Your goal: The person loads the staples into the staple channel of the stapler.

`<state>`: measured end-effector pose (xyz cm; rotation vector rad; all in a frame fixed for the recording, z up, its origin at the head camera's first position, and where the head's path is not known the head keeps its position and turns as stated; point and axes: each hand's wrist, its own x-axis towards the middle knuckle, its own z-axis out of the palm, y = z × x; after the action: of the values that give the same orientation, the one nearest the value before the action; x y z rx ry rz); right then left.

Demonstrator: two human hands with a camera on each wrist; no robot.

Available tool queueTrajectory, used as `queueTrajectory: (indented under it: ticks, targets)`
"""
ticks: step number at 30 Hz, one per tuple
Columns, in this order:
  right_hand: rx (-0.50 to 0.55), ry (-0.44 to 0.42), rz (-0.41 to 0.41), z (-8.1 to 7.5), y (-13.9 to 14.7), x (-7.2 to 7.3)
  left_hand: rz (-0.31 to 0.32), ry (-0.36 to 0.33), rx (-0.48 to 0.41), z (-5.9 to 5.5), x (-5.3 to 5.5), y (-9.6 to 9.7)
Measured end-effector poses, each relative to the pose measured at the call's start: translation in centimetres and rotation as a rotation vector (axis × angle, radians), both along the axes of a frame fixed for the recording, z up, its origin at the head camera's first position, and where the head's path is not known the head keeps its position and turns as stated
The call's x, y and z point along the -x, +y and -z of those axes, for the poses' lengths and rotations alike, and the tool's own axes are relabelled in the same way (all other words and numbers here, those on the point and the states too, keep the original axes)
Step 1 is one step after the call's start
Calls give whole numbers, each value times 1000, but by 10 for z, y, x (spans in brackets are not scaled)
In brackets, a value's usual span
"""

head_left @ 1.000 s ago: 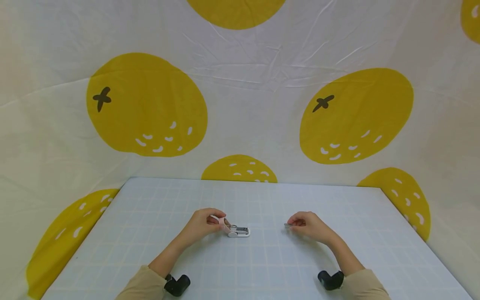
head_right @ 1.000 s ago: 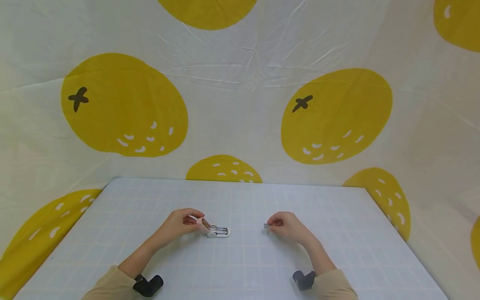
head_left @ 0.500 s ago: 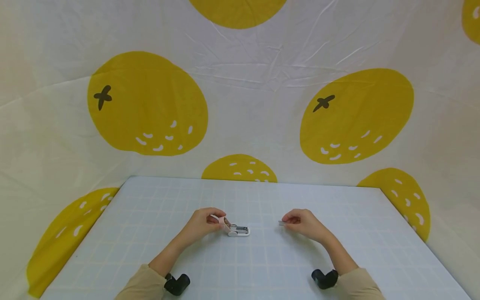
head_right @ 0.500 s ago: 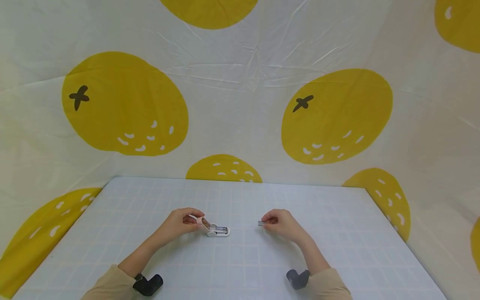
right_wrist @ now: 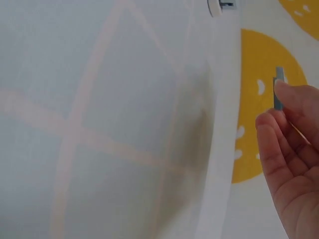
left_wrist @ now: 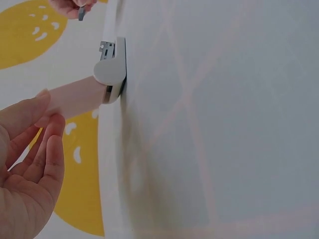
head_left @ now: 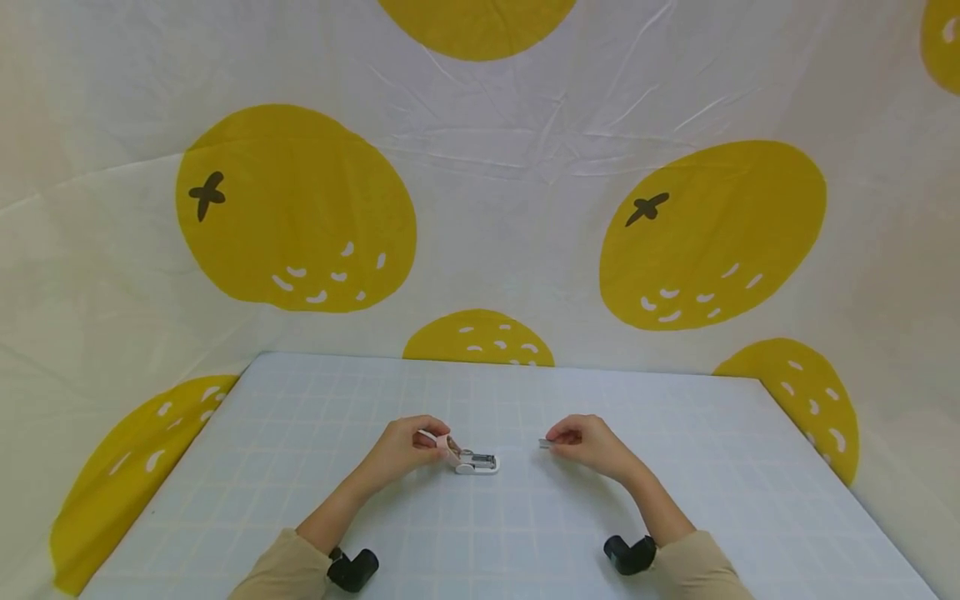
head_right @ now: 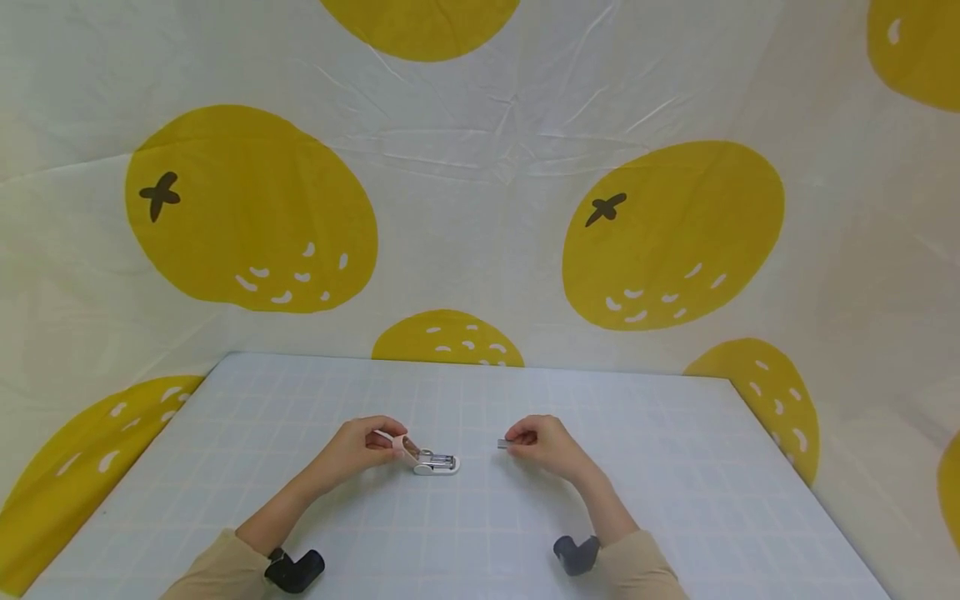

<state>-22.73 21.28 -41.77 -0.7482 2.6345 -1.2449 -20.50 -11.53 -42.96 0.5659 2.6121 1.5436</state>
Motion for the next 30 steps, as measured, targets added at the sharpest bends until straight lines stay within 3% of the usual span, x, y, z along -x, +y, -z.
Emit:
queueTrajectory:
  ticks: [12, 30]
  targets:
    - [-2, 14, -68, 4, -32, 2, 5, 18, 21, -2, -3, -2]
    - [-51, 37, -123, 13, -75, 6, 40, 42, 14, 0, 2, -3]
